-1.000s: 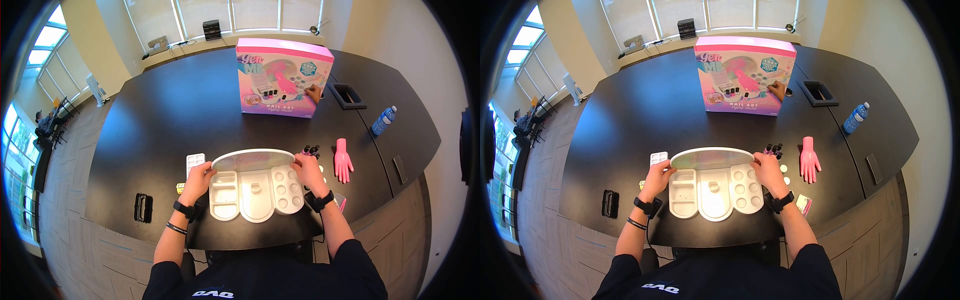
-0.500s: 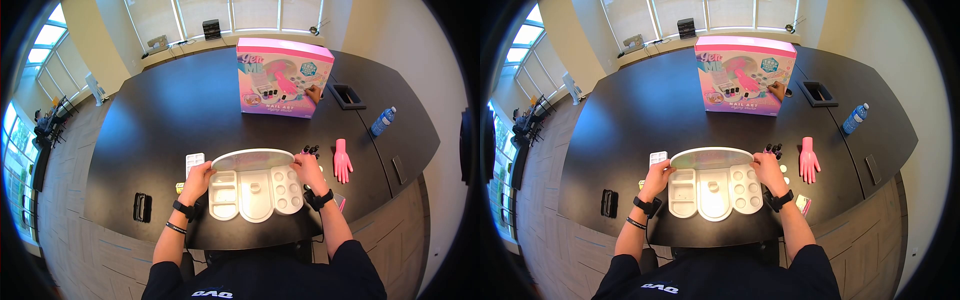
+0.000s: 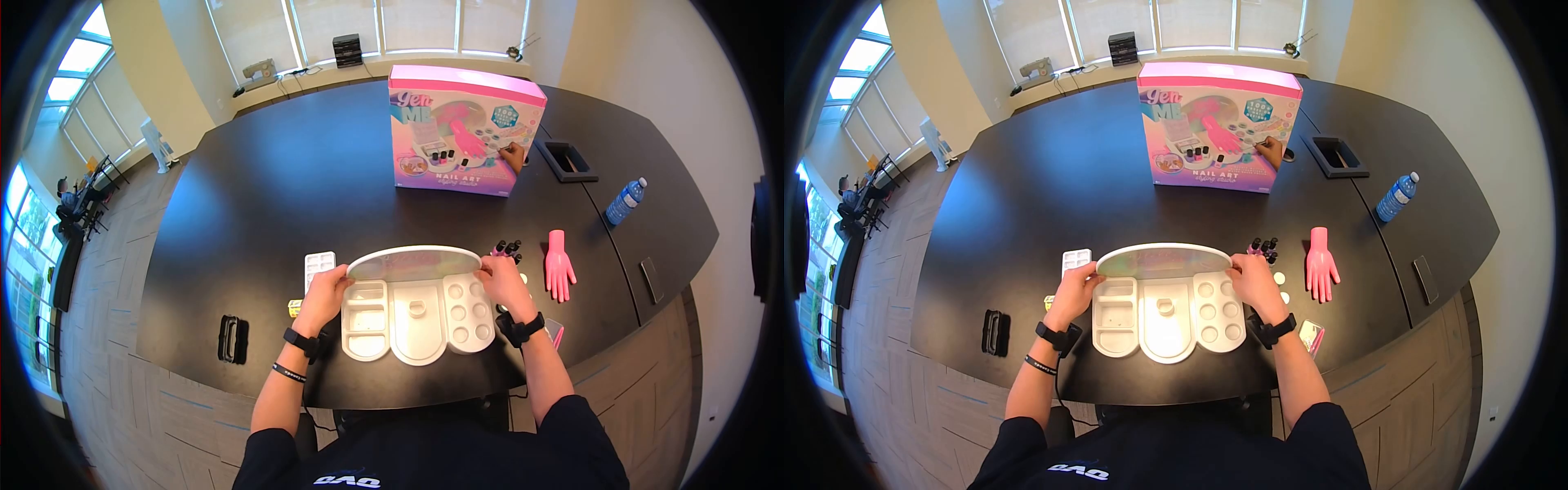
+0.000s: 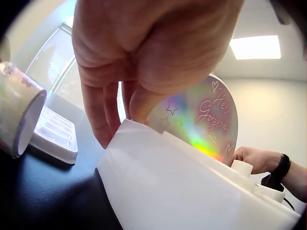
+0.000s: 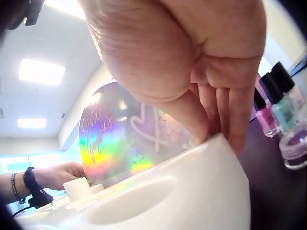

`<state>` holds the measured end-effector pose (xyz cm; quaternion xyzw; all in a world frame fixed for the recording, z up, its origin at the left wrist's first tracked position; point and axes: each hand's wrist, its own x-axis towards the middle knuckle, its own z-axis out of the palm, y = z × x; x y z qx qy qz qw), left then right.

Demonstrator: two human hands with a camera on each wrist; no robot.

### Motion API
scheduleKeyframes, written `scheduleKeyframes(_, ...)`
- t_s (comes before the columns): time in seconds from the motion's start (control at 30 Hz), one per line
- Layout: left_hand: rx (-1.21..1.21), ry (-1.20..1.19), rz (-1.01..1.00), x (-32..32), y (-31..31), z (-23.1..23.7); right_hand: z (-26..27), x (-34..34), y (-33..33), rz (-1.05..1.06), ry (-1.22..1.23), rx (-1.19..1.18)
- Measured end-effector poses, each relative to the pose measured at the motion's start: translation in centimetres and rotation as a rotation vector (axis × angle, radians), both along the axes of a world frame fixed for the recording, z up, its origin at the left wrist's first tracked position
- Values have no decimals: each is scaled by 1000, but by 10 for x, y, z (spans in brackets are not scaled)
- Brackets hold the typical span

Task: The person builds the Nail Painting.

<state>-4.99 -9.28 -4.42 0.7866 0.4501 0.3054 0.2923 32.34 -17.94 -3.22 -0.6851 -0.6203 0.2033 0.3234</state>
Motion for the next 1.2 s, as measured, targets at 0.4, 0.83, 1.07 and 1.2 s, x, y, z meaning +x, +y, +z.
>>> scheduleKeyframes(0.4,-40,23,-8,0,0,5,-11,1,0,-20,45,38)
scheduleKeyframes(0.83,-43,-89,-62,-8,-9,16,18,8,-14,-68,158,258)
scheduleKeyframes(1.07,121,-85,35,-15,-35,47,35,52,-29,-199,190,254)
scheduleKeyframes(1.2,211,-96,76,-17,-55,66,45,76,-36,-363,173,223)
